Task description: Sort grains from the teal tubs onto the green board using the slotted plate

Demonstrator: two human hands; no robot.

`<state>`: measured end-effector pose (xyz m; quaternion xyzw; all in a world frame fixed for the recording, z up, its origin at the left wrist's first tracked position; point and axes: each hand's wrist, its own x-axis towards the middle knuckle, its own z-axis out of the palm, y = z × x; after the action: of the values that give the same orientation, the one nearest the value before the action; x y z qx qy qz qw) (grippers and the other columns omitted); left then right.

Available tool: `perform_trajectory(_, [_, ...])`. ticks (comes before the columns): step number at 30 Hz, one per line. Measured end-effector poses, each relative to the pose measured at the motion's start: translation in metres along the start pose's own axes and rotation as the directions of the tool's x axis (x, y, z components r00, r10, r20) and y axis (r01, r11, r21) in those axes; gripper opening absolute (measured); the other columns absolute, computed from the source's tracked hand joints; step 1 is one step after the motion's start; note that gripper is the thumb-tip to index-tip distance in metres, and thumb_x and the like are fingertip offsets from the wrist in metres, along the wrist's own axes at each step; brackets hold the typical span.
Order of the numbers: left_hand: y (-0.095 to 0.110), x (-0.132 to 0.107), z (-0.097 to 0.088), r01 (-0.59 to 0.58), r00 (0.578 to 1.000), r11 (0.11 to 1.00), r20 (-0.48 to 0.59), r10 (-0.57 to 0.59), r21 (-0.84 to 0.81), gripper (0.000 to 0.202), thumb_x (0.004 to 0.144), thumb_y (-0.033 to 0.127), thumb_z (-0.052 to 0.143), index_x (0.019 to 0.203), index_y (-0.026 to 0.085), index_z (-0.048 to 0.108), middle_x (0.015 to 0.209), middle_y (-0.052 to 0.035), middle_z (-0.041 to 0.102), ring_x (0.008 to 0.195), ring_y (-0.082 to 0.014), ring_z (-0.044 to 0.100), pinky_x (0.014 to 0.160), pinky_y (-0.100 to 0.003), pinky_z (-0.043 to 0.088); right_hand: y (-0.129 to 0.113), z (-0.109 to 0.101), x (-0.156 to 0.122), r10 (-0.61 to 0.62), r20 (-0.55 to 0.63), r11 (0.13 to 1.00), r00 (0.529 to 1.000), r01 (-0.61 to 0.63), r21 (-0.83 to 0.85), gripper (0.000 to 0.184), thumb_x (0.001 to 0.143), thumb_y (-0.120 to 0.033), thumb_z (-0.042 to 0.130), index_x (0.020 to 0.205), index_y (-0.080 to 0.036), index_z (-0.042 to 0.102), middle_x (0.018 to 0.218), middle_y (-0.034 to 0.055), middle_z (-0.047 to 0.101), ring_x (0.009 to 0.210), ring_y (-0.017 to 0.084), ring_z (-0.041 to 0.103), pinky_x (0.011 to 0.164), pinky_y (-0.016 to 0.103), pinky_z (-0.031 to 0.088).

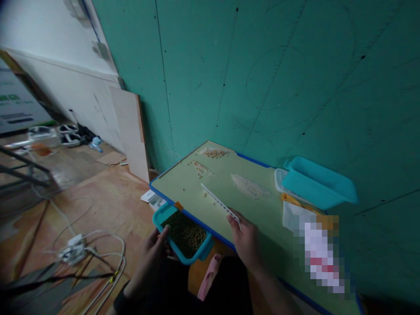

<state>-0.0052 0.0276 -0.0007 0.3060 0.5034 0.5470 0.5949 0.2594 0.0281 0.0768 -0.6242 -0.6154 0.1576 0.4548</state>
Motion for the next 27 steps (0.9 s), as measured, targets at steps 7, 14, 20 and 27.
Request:
perform_trajectory(7, [0.005,-0.003,0.003,0.015,1.0,1.0,-0.014,-0.016,-0.018,0.049,0.071,0.062,0.077,0.086,0.019,0.061,0.048,0.0074,0.055,0.037,-0.0123,0.055,0.038,-0.022,0.044,-0.019,0.012,-0.027,-0.14,0.171,0.987,0.975,0.125,0.097,0.032,0.097,-0.034,0.052,0.122,-0.031,0.071,0.118,0.0033,0.074,0.106,0.024,0.073,0.092,0.034,0.059])
perform_trajectory(14, [0.001,0.0,-0.011,0.007,0.999,1.0,-0.049,-0.007,-0.005,0.047,0.071,0.061,0.077,0.085,0.02,0.061,0.052,0.0064,0.057,0.04,-0.0133,0.056,0.041,-0.023,0.046,-0.014,0.016,0.003,-0.079,0.092,0.994,0.993,0.072,0.08,0.031,0.094,-0.044,0.056,0.109,-0.026,0.077,0.102,0.0064,0.079,0.094,0.026,0.075,0.085,0.033,0.059])
perform_trajectory(20, [0.009,0.006,-0.022,-0.007,0.992,1.0,-0.125,0.009,0.018,0.055,0.064,0.065,0.08,0.083,0.018,0.062,0.052,0.0076,0.053,0.041,-0.0109,0.053,0.04,-0.021,0.044,0.016,0.034,0.104,-0.031,-0.033,0.998,0.999,0.032,0.05,0.044,0.084,-0.057,0.058,0.089,-0.018,0.077,0.088,0.0108,0.079,0.084,0.029,0.073,0.073,0.036,0.057])
perform_trajectory(27, [0.013,0.009,-0.023,-0.01,0.99,1.0,-0.14,0.012,0.013,0.057,0.06,0.066,0.082,0.079,0.017,0.06,0.049,0.0087,0.051,0.039,-0.0102,0.052,0.038,-0.02,0.044,0.028,0.054,0.133,-0.075,0.053,0.996,0.996,0.072,0.059,0.039,0.084,-0.052,0.058,0.09,-0.019,0.077,0.086,0.009,0.079,0.083,0.027,0.073,0.074,0.034,0.056])
